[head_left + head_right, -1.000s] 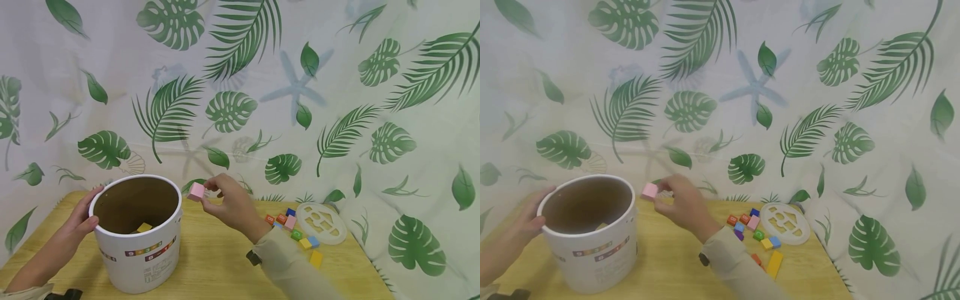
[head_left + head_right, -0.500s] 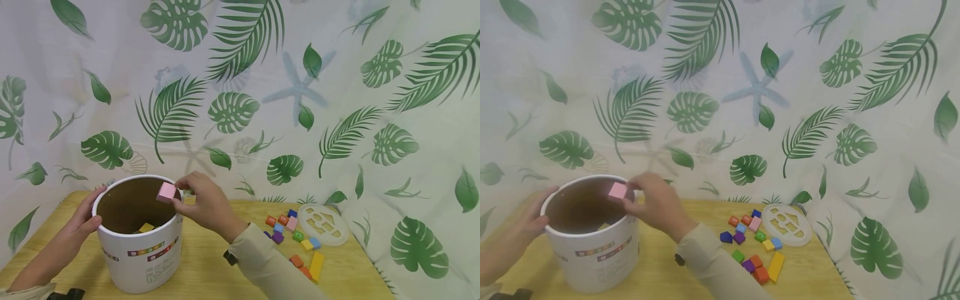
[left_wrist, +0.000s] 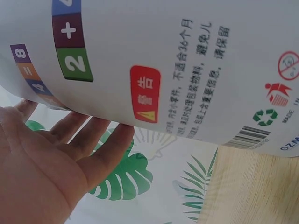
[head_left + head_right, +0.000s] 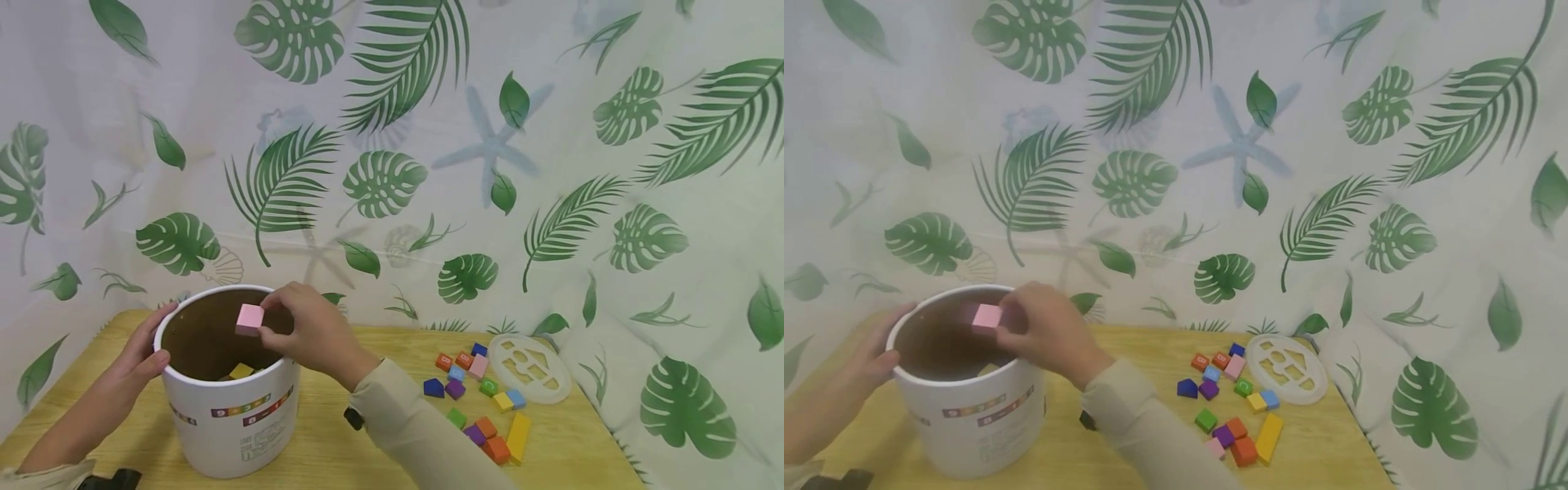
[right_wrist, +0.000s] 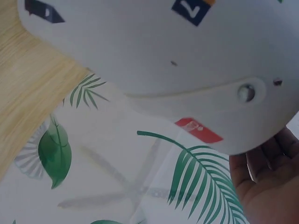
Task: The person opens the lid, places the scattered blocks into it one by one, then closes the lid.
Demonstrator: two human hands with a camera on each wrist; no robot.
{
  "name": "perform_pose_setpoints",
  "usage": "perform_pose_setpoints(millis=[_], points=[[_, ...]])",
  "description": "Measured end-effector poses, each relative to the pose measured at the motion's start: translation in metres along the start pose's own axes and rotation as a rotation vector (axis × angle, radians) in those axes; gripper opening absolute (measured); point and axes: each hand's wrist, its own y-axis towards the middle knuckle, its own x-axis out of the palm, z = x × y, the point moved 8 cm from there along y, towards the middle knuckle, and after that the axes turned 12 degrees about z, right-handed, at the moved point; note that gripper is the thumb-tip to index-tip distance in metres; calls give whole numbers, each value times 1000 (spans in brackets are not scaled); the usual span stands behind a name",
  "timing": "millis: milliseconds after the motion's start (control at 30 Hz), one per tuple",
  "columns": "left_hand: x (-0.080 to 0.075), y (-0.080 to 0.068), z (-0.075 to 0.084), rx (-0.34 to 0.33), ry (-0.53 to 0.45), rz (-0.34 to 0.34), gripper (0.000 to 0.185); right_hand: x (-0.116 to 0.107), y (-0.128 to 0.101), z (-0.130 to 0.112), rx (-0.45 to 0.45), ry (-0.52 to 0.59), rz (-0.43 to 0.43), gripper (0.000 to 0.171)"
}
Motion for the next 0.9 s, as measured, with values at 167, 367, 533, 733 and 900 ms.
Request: perform_pose_setpoints(millis=[167,367,533,733,900], points=[[2,2,2,-12,-10,6,63,15,5,-9,44,27,-140,23],[4,3,3,-2,2,11,62,31,6,-14,153,42,-309,20],[2,2,-2,1,24,20,62,37,4,-13,196,-1,-340,20],[0,1,-5,-6,47,18,62,37,4,-15,201,-12,-335,22],[0,4,-10,-27,1,32,63,37,4,-15,198,-12,-322,26]])
